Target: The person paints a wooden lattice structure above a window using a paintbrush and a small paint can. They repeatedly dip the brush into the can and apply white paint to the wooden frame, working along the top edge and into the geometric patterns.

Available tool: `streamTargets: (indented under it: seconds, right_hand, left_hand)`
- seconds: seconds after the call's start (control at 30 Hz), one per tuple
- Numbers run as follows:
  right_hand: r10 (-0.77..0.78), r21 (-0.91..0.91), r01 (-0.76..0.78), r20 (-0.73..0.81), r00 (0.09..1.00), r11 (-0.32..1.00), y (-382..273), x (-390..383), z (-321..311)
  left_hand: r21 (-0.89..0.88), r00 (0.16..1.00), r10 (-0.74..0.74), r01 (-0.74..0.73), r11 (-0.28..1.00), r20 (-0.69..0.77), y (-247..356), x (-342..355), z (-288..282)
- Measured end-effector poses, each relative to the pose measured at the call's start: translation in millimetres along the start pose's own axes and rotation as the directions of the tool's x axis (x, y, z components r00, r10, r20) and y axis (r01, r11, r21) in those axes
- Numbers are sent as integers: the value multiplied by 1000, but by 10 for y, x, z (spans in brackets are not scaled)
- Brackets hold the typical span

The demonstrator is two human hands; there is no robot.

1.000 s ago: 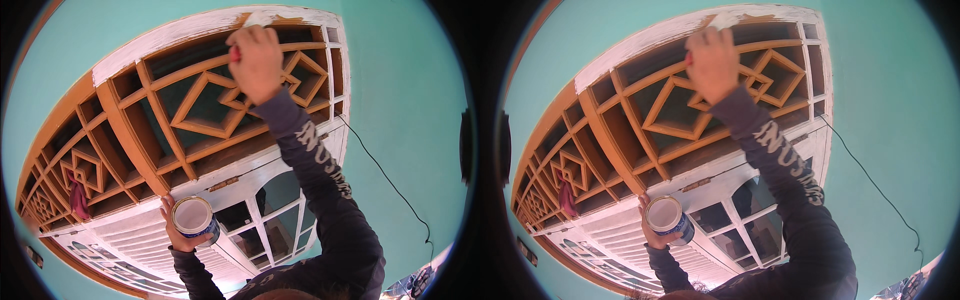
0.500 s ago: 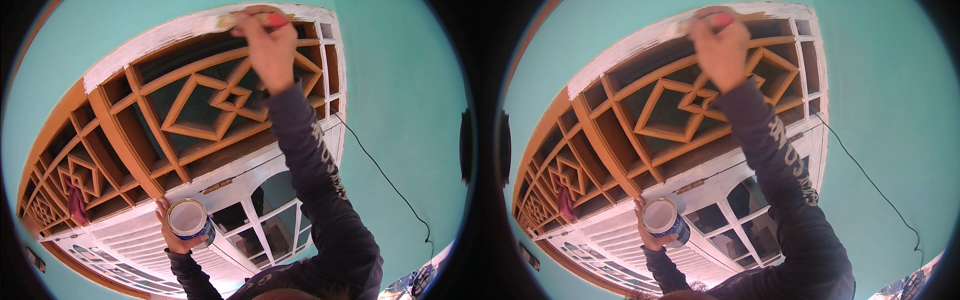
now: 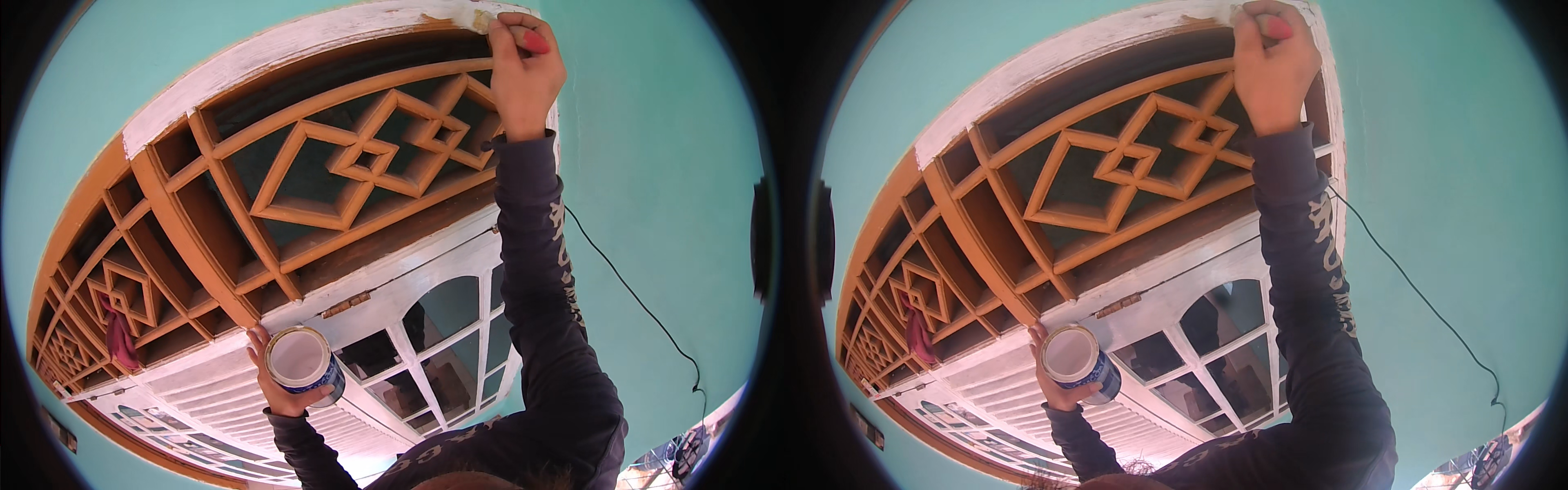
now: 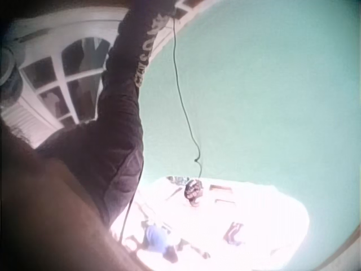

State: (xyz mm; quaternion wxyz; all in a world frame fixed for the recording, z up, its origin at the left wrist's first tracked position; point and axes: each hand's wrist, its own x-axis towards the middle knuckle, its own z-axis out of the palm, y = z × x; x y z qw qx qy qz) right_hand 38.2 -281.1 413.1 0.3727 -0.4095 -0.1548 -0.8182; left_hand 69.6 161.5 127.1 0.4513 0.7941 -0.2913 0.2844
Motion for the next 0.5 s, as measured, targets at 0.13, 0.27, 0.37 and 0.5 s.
streamTargets:
  seconds: [0.13, 0.27, 0.37, 0.5]
  right_hand:
    - [-479, -383, 531, 228, 848, 756, 70, -74, 213]
    - [-503, -318, 589, 317, 804, 743, -76, -334, 534]
    - [-440, -293, 530, 323, 838, 796, -256, -447, 638]
    - [-473, -187, 565, 377, 796, 803, -389, -631, 802]
  left_hand:
    - [8, 1000, 18, -18, 1000, 11, -14, 14, 18]
    - [-2, 1000, 7, -7, 1000, 13, 10, 20, 29]
    - [20, 1000, 21, -21, 1000, 7, -10, 16, 26]
    - [94, 998, 42, -46, 995, 44, -125, -7, 6]
